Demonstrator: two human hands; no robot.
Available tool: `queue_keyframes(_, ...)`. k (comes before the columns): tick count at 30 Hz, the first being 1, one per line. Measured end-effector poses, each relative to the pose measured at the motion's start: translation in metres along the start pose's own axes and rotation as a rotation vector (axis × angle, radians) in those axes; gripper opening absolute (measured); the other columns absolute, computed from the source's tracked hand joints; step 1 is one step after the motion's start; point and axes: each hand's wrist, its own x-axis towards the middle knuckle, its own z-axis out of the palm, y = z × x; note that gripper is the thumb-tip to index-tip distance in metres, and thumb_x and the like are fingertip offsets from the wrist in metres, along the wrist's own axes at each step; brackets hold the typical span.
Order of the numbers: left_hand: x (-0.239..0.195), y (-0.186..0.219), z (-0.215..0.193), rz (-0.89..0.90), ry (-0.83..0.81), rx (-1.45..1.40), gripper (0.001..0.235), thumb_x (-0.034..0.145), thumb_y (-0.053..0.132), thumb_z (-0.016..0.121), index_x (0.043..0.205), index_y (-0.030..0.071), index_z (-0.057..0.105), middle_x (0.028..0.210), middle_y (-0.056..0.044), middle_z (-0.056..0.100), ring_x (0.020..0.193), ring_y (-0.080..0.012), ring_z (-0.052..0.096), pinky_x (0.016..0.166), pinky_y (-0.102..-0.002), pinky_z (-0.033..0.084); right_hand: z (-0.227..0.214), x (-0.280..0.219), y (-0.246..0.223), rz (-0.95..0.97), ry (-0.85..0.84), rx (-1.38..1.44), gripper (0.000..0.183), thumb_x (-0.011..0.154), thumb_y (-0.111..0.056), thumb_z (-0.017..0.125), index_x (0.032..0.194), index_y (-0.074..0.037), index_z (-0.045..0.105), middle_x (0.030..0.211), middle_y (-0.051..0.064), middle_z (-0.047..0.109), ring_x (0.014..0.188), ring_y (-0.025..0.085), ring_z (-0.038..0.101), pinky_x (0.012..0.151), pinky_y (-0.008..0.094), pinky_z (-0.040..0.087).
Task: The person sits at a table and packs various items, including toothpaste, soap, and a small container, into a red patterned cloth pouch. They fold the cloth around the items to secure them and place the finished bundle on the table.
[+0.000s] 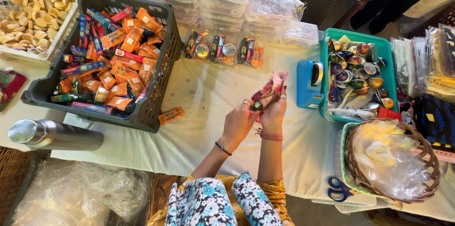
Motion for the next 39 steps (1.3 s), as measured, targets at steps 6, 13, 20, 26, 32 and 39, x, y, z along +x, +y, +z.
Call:
queue_keyframes(6, 0.011, 0.001, -0.002, 0.04, 0.079, 0.097, 0.033, 0.082, 0.023, 0.08, 0.105, 0.006, 0.063, 0.089, -0.011, 0.075, 0.084, -0.0337, 0.072, 0.067, -0.045, 0.055, 0.02, -0.014, -0.009, 0.009, -0.171, -0.21, 0.038, 0.109, -0.036, 0.042, 0.125, -0.006, 0.06, 0.108, 0.008, 0.071, 0.095, 0.021, 0.068, 0.087, 0.039, 0.056)
queue_keyframes(13, -0.019, -0.012, 0.001, -0.082, -0.161, -0.056, 0.026, 0.087, 0.033, 0.073, 0.101, 0.011, 0.072, 0.08, -0.007, 0.077, 0.073, -0.0275, 0.074, 0.064, -0.042, 0.056, -0.103, 0.056, 0.0, 0.093, -0.384, 0.076, 0.044, 0.123, -0.04, 0.047, 0.094, -0.008, 0.053, 0.073, 0.004, 0.058, 0.064, 0.019, 0.055, 0.071, 0.037, 0.05)
queue_keyframes(20, 0.009, -0.023, 0.0, -0.224, -0.123, -0.219, 0.035, 0.101, 0.039, 0.054, 0.092, 0.01, 0.071, 0.069, -0.005, 0.074, 0.063, -0.0248, 0.073, 0.058, -0.04, 0.055, 0.037, -0.015, -0.001, 0.079, -0.095, 0.007, 0.038, 0.105, -0.044, 0.044, 0.096, -0.01, 0.057, 0.071, 0.001, 0.058, 0.058, 0.015, 0.052, 0.054, 0.03, 0.044)
queue_keyframes(26, -0.003, -0.047, 0.016, -0.228, -0.041, -0.035, 0.047, 0.107, 0.04, 0.047, 0.082, 0.006, 0.068, 0.065, -0.01, 0.071, 0.064, -0.0312, 0.07, 0.059, -0.045, 0.052, -0.001, -0.003, 0.024, 0.029, -0.033, -0.273, 0.019, 0.107, -0.023, 0.047, 0.107, -0.009, 0.06, 0.088, 0.002, 0.066, 0.072, 0.013, 0.058, 0.067, 0.03, 0.049)
queue_keyframes(32, -0.024, -0.057, 0.018, -0.204, -0.172, -0.195, 0.048, 0.106, 0.037, 0.045, 0.079, 0.004, 0.067, 0.063, -0.013, 0.068, 0.062, -0.0342, 0.071, 0.061, -0.046, 0.054, 0.006, -0.005, 0.019, 0.202, -0.096, -0.124, 0.032, 0.108, -0.038, 0.045, 0.086, -0.015, 0.05, 0.064, -0.002, 0.048, 0.053, 0.011, 0.043, 0.052, 0.029, 0.037)
queue_keyframes(39, -0.03, -0.039, -0.006, -0.131, -0.199, -0.093, 0.041, 0.105, 0.036, 0.049, 0.088, 0.004, 0.067, 0.071, -0.014, 0.071, 0.069, -0.0351, 0.07, 0.062, -0.047, 0.052, -0.013, 0.002, 0.017, 0.329, -0.279, 0.136, 0.039, 0.107, -0.046, 0.042, 0.085, -0.014, 0.049, 0.062, -0.003, 0.039, 0.052, 0.011, 0.033, 0.052, 0.029, 0.029)
